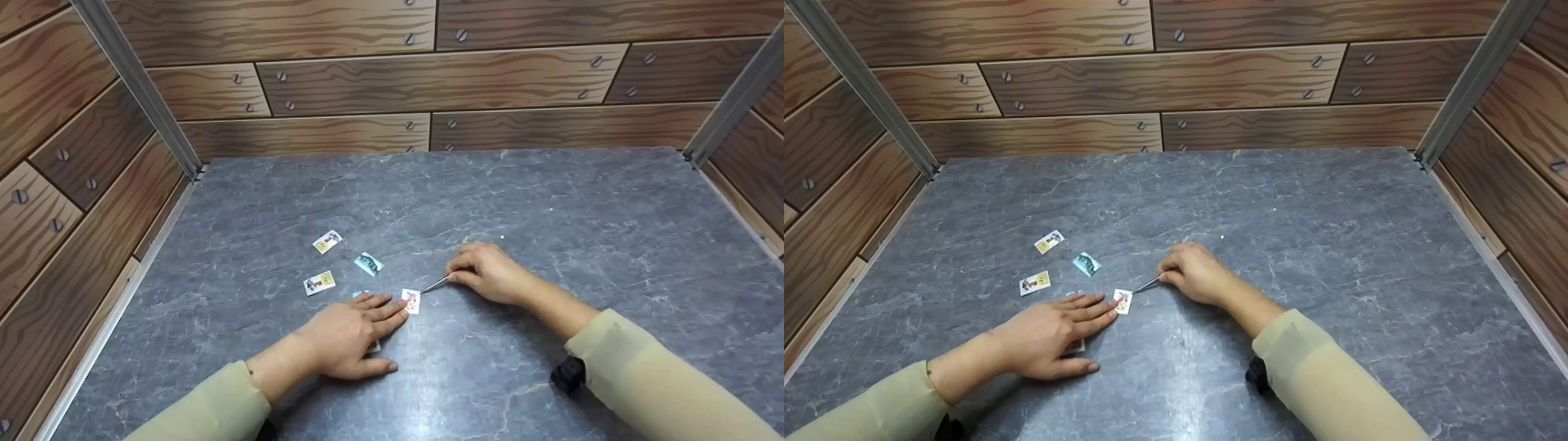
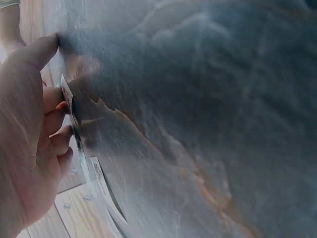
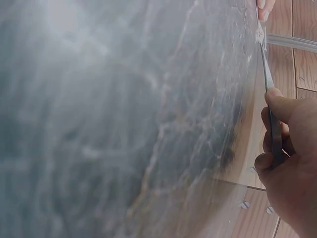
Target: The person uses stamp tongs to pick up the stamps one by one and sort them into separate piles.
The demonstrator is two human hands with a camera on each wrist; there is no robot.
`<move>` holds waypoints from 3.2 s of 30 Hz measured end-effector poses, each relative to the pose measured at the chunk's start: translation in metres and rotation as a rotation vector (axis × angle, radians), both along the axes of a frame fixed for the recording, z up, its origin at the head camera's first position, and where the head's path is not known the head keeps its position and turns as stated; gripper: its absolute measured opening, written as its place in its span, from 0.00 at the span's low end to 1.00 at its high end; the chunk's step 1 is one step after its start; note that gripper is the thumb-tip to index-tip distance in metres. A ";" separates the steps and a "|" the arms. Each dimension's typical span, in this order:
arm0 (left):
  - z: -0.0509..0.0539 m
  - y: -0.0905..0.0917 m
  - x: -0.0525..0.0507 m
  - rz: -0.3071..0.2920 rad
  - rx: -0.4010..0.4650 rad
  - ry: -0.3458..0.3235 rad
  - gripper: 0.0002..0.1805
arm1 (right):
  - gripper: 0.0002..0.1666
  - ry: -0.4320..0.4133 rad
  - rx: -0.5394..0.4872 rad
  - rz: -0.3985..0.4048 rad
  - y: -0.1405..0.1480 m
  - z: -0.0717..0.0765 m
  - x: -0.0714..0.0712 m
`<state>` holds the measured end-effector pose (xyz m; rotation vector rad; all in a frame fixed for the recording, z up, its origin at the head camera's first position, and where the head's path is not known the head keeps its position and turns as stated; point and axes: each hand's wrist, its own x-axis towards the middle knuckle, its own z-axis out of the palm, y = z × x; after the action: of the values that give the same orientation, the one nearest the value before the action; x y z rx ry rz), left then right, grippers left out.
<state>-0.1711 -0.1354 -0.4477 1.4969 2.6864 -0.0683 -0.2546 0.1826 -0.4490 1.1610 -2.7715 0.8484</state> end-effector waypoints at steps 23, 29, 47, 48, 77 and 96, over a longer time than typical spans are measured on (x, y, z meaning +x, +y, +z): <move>0.001 0.000 0.000 -0.010 0.001 0.024 0.46 | 0.04 0.019 -0.012 -0.014 0.015 0.005 0.001; 0.000 -0.001 0.001 -0.006 0.012 0.010 0.45 | 0.04 0.024 -0.016 -0.043 0.022 0.008 0.003; -0.004 -0.011 0.008 -0.039 0.167 0.037 0.43 | 0.05 0.062 -0.060 -0.105 0.049 0.021 0.006; -0.004 -0.014 0.009 -0.041 0.182 0.039 0.43 | 0.05 0.063 -0.066 -0.108 0.050 0.021 0.006; -0.015 -0.073 0.041 -0.076 0.323 0.159 0.33 | 0.04 0.065 -0.045 -0.206 0.086 0.043 0.005; -0.015 -0.069 0.038 -0.097 0.311 0.122 0.31 | 0.04 0.161 -0.057 -0.264 0.118 0.054 -0.008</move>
<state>-0.1331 -0.2039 -0.4626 1.7594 2.8204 0.2750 -0.2623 0.3010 -0.3951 0.7920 -2.6694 0.7641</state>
